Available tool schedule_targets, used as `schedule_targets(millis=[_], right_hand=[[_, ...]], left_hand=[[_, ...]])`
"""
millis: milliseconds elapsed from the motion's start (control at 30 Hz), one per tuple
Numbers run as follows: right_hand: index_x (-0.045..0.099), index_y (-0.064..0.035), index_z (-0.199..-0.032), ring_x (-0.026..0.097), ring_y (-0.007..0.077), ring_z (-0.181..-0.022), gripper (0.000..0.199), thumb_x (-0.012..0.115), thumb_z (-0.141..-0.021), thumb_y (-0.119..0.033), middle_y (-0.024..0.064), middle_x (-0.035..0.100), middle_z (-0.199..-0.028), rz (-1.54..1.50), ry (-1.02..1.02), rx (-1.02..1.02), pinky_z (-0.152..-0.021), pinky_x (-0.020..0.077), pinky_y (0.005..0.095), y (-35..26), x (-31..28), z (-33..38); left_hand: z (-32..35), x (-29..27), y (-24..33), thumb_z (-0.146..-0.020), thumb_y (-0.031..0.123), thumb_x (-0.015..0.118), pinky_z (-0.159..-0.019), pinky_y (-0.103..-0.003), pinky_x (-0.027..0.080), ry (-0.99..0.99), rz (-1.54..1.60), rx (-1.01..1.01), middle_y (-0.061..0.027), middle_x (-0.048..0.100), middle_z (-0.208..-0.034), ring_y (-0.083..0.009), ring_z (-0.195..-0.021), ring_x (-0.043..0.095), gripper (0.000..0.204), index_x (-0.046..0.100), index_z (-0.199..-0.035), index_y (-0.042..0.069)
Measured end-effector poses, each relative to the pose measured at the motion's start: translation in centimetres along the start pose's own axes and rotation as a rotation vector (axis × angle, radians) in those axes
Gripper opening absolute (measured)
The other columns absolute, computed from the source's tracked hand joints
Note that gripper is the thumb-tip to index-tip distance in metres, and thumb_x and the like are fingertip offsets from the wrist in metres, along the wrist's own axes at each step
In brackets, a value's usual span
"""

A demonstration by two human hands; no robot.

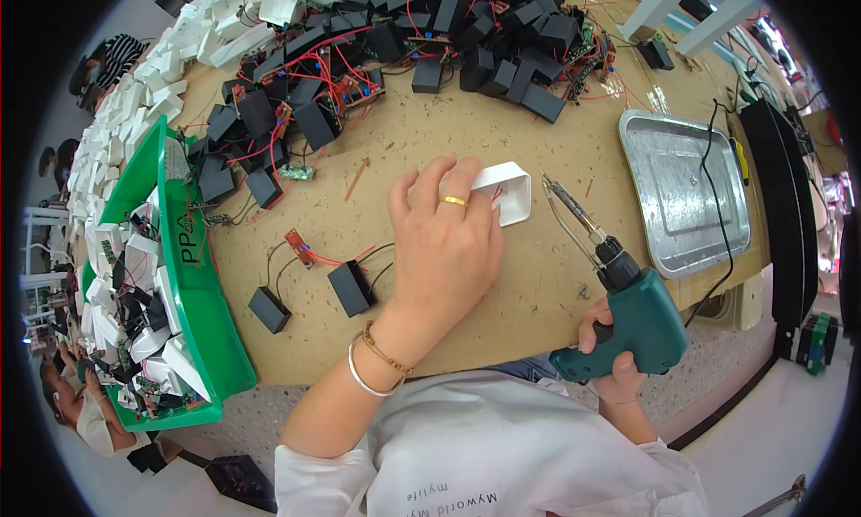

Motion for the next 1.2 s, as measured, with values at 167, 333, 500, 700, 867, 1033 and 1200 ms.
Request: schedule_targets(millis=[167, 333, 500, 700, 867, 1033, 1200], right_hand=[[0.053, 0.0025, -0.106, 0.052, 0.0170, -0.069, 0.061, 0.067, -0.078, -0.050, 0.0130, 0.050, -0.104, -0.047, 0.047, -0.059, -0.059, 0.0420, 0.0280, 0.1, -0.1, -0.4], [0.052, 0.0034, -0.106, 0.051, 0.0153, -0.068, 0.061, 0.064, -0.080, -0.051, 0.0116, 0.052, -0.098, -0.031, -0.008, -0.080, -0.059, 0.0411, 0.0279, 0.6, 0.5, -0.2], [0.047, 0.0047, -0.114, 0.050, 0.0157, -0.071, 0.060, 0.056, -0.086, -0.047, 0.0115, 0.051, -0.099, -0.016, -0.044, -0.141, -0.063, 0.0401, 0.0273, 1.3, -1.1, 0.4], [0.043, 0.0050, -0.121, 0.049, 0.0169, -0.074, 0.056, 0.055, -0.089, -0.040, 0.0138, 0.047, -0.107, -0.142, -0.020, -0.164, -0.064, 0.0411, 0.0281, 1.5, -1.0, -0.1], [0.043, 0.0044, -0.121, 0.049, 0.0166, -0.073, 0.055, 0.056, -0.088, -0.038, 0.0135, 0.048, -0.108, -0.151, -0.044, -0.141, -0.064, 0.0418, 0.0280, 1.3, -0.7, -0.8], [0.044, 0.0045, -0.120, 0.050, 0.0163, -0.071, 0.056, 0.058, -0.087, -0.039, 0.0131, 0.049, -0.107, -0.111, -0.009, -0.124, -0.064, 0.0421, 0.0277, 1.2, -0.9, -0.9], [0.045, 0.0048, -0.119, 0.052, 0.0168, -0.069, 0.056, 0.060, -0.086, -0.038, 0.0134, 0.051, -0.105, -0.128, 0.064, -0.128, -0.063, 0.0423, 0.0276, 1.2, -0.5, -0.1]], left_hand=[[0.0, -2.3, -0.1, -0.070, 0.013, 0.072, -0.094, -0.047, 0.036, 0.009, 0.086, -0.055, -0.0137, 0.052, -0.118, -0.0319, -0.108, 0.050, 0.040, 0.055, -0.106, 0.005], [1.0, -3.5, -2.0, -0.067, 0.013, 0.074, -0.086, -0.041, 0.046, -0.253, 0.027, -0.220, -0.0176, 0.053, -0.118, -0.0337, -0.101, 0.056, 0.060, 0.051, -0.121, 0.006], [0.9, -12.8, -6.6, -0.070, 0.019, 0.076, -0.073, -0.036, 0.052, 0.036, 0.127, -0.373, -0.0167, 0.058, -0.109, -0.0262, -0.087, 0.062, 0.063, 0.047, -0.125, 0.002], [6.2, -31.5, -15.7, -0.074, 0.037, 0.073, -0.075, -0.037, 0.050, 0.282, -0.430, -0.892, -0.0183, 0.065, -0.098, -0.0280, -0.086, 0.064, 0.063, 0.053, -0.120, -0.001], [7.8, -34.0, -21.4, -0.078, 0.036, 0.068, -0.078, -0.043, 0.049, 0.063, -1.260, -0.999, -0.0221, 0.063, -0.101, -0.0370, -0.089, 0.062, 0.058, 0.053, -0.123, 0.003], [-4.8, -23.4, -26.5, -0.079, 0.039, 0.067, -0.087, -0.042, 0.047, 0.146, -0.726, -0.470, -0.0228, 0.063, -0.104, -0.0375, -0.097, 0.060, 0.051, 0.062, -0.108, -0.002], [-12.3, -11.1, -33.8, -0.088, 0.041, 0.054, -0.092, -0.046, 0.044, 0.017, -0.411, -0.439, -0.0249, 0.057, -0.117, -0.0397, -0.106, 0.055, 0.048, 0.060, -0.113, 0.001]])
Point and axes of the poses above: each hand's wrist, its own z-axis away from the middle knuckle, its own x-axis out of the palm, y = z × x, the point moved 3 cm from there along -z, towards the middle knuckle
